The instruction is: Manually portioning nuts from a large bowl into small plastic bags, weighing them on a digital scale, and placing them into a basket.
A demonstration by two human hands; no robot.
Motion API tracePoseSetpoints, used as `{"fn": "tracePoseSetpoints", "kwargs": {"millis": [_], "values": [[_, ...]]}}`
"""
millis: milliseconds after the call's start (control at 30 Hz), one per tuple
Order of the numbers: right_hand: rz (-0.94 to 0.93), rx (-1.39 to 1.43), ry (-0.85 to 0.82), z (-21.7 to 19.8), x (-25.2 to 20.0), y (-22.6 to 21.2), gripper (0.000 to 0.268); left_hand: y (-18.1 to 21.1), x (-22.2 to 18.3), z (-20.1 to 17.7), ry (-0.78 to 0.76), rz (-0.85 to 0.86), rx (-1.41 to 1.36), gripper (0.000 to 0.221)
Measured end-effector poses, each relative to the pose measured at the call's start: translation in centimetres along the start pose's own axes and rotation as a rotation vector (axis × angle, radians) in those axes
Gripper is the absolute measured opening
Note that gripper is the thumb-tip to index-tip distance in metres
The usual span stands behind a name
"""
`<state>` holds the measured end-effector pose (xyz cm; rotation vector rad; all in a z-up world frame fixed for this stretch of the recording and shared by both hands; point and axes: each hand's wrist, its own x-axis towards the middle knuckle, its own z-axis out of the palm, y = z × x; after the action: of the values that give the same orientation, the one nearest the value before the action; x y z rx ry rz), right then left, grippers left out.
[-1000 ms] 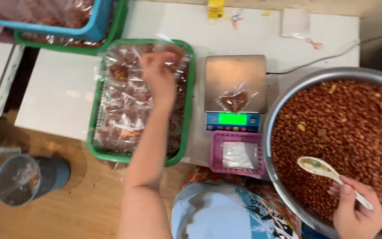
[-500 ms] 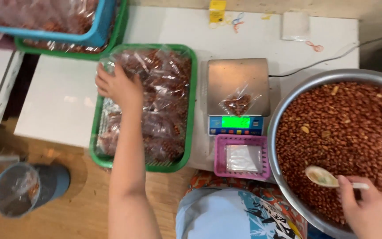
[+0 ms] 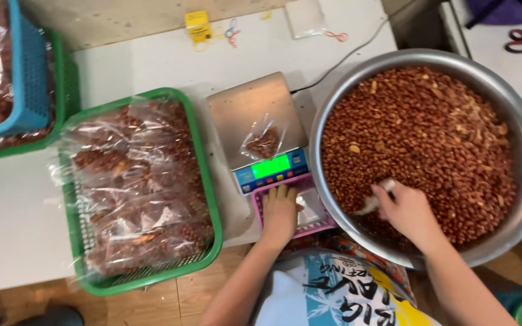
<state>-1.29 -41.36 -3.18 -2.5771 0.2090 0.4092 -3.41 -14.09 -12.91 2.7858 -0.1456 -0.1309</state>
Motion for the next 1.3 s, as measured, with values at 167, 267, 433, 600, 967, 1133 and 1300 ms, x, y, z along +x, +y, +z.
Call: {"fn": "tracePoseSetpoints", "kwargs": {"millis": [167,267,433,600,967,1133,1300], "values": [[0.059,0.531,0.058,1.0,0.5,-0.8,0.025,1.8,-0.8,-3.4,0.013,-0.007,-0.017,0.051],[0.053,0.819,0.07,1.3,0.9,1.0,0.021,1.2,-0.9,-3.7,-0.054,0.008,-0.003,0.057],[0.017,0.856,0.101,-0.3,-0.6,1.4,0.023,0.0,-0.7,-2.2,-0.012,0.02,0.047,0.044],[0.023,0.907,0.13,-0.2,-2.2,1.8,0.022,-0.1,-1.5,-0.3,0.096,-0.022,0.012,0.025],[-0.012,0.992,0.193,0.3,-2.9,2.7,0.023,-1.0,-1.6,-1.6,0.292,-0.003,-0.198,0.018],[-0.021,1.026,0.185,0.8,-2.5,2.9,0.023,-1.4,-1.6,-1.7,0.259,0.045,-0.269,0.019],[-0.037,1.044,0.179,1.0,-1.9,3.5,0.023,-3.6,-1.4,-1.2,0.176,-0.021,-0.395,0.023]]}}
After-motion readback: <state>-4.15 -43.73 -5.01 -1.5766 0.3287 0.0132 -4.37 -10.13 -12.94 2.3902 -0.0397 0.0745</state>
